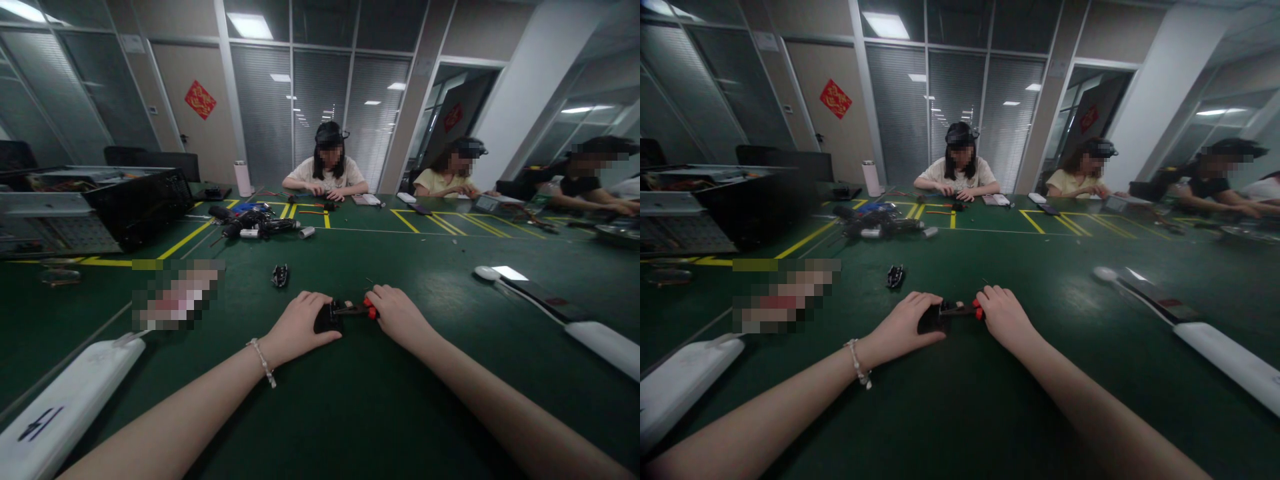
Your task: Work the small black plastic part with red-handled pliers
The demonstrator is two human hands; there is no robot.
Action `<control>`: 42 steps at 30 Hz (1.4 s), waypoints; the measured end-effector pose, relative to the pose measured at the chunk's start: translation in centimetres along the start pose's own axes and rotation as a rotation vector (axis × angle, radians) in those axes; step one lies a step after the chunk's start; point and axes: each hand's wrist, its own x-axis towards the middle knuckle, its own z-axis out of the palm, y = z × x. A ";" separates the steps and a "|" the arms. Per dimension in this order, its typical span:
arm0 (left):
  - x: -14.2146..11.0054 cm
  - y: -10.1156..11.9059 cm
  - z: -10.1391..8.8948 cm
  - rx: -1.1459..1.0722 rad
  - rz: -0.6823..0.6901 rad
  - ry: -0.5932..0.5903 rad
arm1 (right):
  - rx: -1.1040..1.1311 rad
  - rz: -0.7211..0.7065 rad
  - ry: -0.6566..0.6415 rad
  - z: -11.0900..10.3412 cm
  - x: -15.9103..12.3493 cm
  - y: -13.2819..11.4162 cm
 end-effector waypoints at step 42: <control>0.0 -0.5 0.3 0.032 0.035 0.020 | 0.037 0.008 -0.021 -0.3 -0.1 0.0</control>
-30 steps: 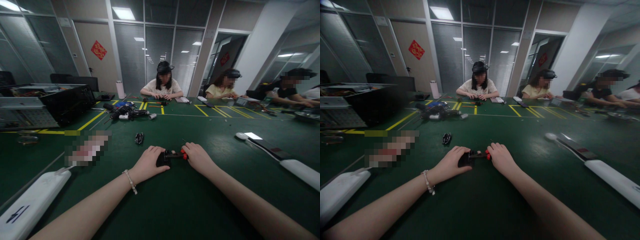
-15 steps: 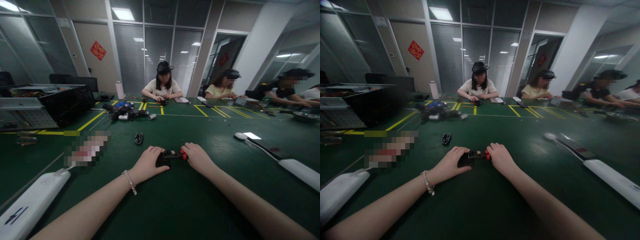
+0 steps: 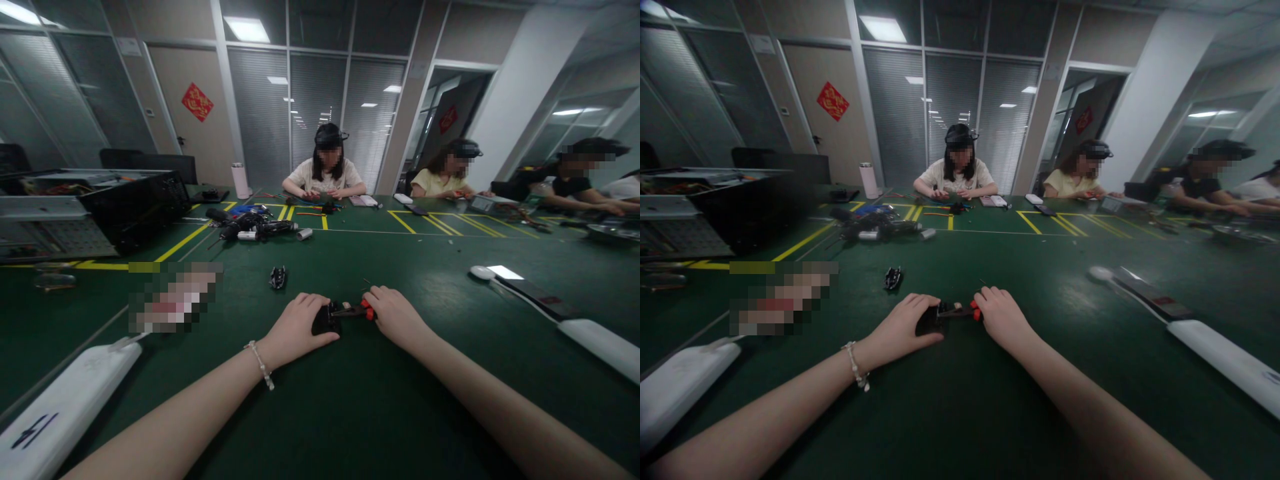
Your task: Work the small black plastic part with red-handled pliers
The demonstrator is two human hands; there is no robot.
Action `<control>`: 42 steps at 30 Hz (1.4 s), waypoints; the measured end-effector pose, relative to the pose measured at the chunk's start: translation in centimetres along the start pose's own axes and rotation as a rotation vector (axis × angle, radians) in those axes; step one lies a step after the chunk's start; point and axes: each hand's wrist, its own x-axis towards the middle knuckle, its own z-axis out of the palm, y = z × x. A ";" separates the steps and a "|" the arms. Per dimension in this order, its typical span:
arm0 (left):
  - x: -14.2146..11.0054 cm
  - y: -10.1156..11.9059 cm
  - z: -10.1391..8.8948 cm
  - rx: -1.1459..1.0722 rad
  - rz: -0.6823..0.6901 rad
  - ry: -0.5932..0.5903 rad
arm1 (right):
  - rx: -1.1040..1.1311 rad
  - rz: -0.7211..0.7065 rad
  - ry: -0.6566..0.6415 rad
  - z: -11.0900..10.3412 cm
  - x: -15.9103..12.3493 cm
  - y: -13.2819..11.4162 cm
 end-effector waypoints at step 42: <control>0.0 0.1 0.0 0.018 0.016 0.003 | 0.012 0.004 0.007 0.0 -0.1 0.0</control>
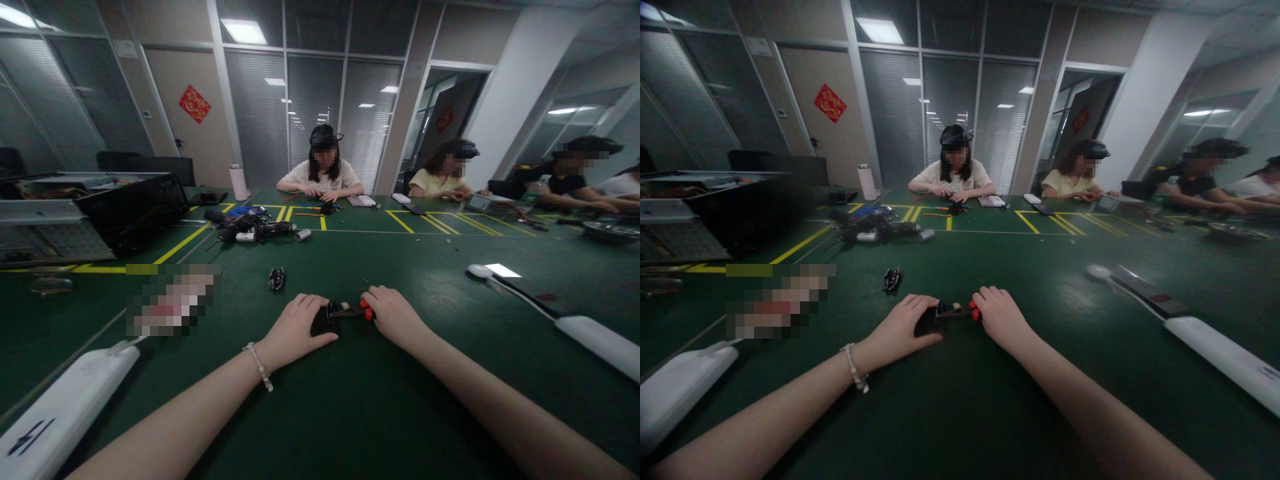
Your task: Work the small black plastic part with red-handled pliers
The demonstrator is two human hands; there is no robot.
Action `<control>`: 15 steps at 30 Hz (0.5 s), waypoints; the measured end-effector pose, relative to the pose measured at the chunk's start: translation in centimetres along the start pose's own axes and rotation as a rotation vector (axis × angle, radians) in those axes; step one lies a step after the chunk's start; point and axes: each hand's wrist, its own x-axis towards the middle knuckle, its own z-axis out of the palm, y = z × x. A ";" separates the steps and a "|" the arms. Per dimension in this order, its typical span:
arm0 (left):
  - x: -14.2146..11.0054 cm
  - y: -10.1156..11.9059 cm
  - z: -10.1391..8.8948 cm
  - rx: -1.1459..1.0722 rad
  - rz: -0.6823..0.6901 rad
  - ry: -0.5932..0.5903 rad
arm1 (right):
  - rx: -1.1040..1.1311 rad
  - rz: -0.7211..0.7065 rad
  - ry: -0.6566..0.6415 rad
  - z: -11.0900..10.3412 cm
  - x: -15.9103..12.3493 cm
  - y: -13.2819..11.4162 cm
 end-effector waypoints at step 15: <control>-0.1 0.0 0.0 -0.008 -0.012 -0.014 | -0.002 0.000 0.005 0.1 0.0 0.1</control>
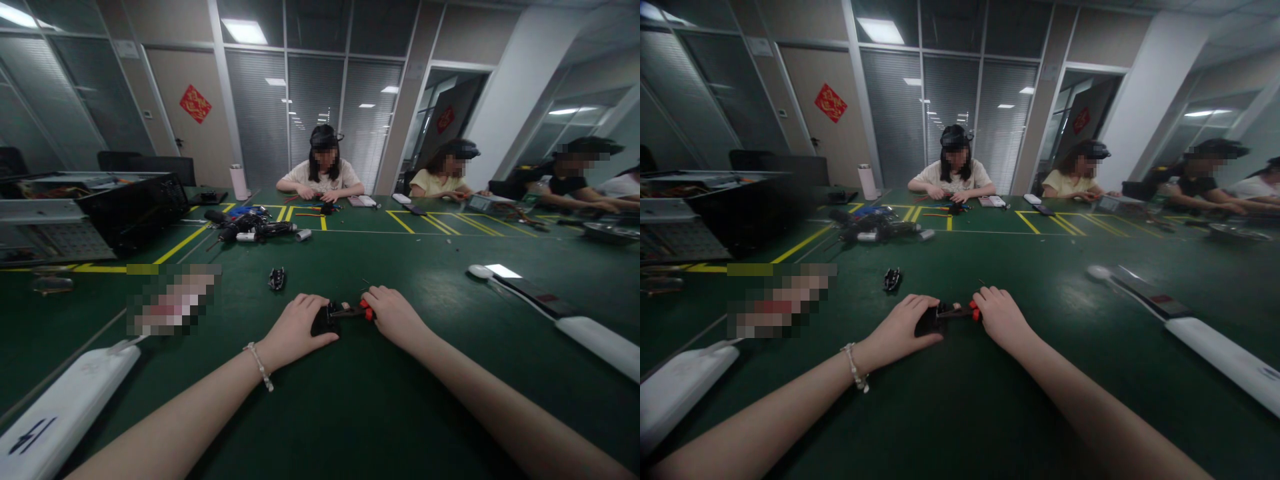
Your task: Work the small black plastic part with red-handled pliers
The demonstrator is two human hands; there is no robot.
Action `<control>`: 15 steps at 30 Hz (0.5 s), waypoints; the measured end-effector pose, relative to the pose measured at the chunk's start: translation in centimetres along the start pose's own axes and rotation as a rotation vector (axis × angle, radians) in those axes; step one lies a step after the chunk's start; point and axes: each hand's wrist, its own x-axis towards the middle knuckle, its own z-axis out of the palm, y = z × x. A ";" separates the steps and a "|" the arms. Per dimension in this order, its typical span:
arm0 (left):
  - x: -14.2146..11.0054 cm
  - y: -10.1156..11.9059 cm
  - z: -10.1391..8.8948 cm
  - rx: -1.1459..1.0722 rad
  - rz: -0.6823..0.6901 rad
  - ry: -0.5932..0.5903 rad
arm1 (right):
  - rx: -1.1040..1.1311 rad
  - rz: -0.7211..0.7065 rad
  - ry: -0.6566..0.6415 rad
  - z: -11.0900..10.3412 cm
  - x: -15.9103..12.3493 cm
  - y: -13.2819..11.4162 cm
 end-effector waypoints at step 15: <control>0.0 0.1 0.0 0.013 0.010 0.011 | -0.003 -0.003 -0.013 -0.2 0.1 0.0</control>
